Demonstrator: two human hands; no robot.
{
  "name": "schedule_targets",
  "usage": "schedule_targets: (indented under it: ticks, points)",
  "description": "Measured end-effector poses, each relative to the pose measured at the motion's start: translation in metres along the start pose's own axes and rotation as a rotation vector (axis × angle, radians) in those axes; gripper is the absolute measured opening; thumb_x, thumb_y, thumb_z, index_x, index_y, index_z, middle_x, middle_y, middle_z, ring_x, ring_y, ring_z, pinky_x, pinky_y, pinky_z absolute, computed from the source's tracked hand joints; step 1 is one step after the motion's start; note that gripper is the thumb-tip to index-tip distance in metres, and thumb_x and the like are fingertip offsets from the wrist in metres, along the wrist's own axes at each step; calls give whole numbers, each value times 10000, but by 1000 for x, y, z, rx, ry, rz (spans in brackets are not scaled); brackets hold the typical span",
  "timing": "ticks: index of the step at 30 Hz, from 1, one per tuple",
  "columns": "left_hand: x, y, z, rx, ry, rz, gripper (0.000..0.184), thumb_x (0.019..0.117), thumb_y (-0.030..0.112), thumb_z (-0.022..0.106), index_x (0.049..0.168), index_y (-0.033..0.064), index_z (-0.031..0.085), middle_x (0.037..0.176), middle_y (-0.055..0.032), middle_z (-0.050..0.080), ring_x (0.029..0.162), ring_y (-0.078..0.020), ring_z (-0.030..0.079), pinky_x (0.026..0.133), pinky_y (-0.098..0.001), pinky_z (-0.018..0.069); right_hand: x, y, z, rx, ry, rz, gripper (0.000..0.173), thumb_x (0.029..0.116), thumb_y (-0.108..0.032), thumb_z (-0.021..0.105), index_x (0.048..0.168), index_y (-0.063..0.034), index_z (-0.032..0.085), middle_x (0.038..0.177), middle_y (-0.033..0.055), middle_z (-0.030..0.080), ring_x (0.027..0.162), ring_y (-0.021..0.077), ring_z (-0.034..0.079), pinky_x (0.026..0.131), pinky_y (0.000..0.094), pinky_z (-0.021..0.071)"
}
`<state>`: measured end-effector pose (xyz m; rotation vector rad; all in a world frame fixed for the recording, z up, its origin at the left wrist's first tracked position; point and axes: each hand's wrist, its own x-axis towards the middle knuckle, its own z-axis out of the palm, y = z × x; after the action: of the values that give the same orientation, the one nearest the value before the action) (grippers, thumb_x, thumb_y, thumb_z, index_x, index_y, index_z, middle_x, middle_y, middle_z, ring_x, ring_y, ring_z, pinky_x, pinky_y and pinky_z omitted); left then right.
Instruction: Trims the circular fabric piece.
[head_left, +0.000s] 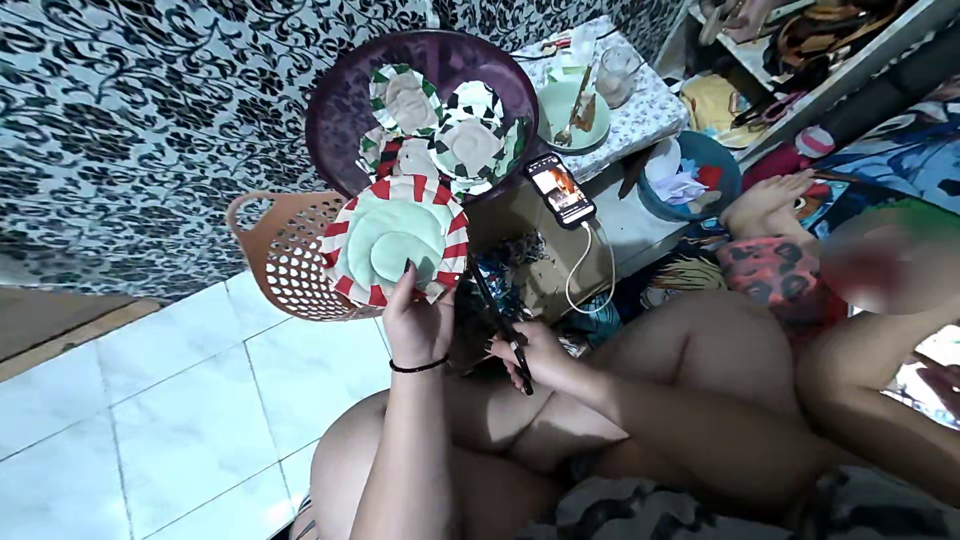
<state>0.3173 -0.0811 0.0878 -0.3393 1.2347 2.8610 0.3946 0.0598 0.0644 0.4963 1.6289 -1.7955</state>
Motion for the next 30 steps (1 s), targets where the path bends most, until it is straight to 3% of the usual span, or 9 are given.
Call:
schedule_targets:
  ticks: [5,8,11,14,16,18,25,30]
  points:
    - [3,-4,-2,-29,43,-29,190,1040,-3,453,1198,83,515,1080,-94,690,973,-211,716,873,-407,616,-3,1,0,26,-20,-11,244,1035,-214,621,1147,1,593,670,0,551,502,70,562,502,218,522]
    - [3,-8,-1,-30,78,-55,160,1031,-8,485,1159,75,533,1042,-77,697,932,-171,717,839,-346,619,-6,1,1,65,-10,-35,253,1040,-225,612,1146,4,593,667,-3,548,498,71,559,503,221,525]
    - [4,-11,1,-60,136,-61,168,1032,-13,483,1188,42,512,1081,-101,672,1001,-193,700,910,-362,598,-9,3,2,127,-21,-91,270,1046,-225,598,1171,14,584,675,3,544,504,75,562,512,225,536]
    - [5,-14,2,12,155,-12,225,1030,-21,488,1244,46,475,1157,-103,638,1078,-210,672,943,-391,583,-12,5,5,164,-79,-142,361,1066,-259,539,1296,15,497,763,30,565,592,106,599,601,259,568]
    - [4,-17,2,62,110,42,271,1019,-42,492,1274,49,473,1201,-103,643,1117,-222,665,970,-413,573,-16,4,5,135,-112,-164,489,1076,-269,510,1443,36,405,917,70,582,720,122,624,695,271,573]
    - [3,-20,1,87,47,95,326,1002,-64,493,1311,37,465,1256,-115,623,1182,-248,633,1038,-456,532,-19,4,6,110,-129,-183,563,1067,-273,511,1505,43,353,1028,89,583,825,124,628,761,270,562]
    - [-5,-25,7,145,83,163,270,1006,-43,524,1262,36,494,1191,-87,653,1130,-206,658,1036,-416,539,-17,12,9,51,-163,-349,600,1012,-269,580,1449,99,397,973,36,589,844,55,621,800,213,550]
    - [-8,-31,6,287,144,241,252,987,-9,576,1224,48,512,1101,-49,665,1037,-159,668,976,-394,561,-12,15,7,31,-113,-407,489,996,-288,622,1282,95,518,896,10,575,794,44,615,781,220,561]
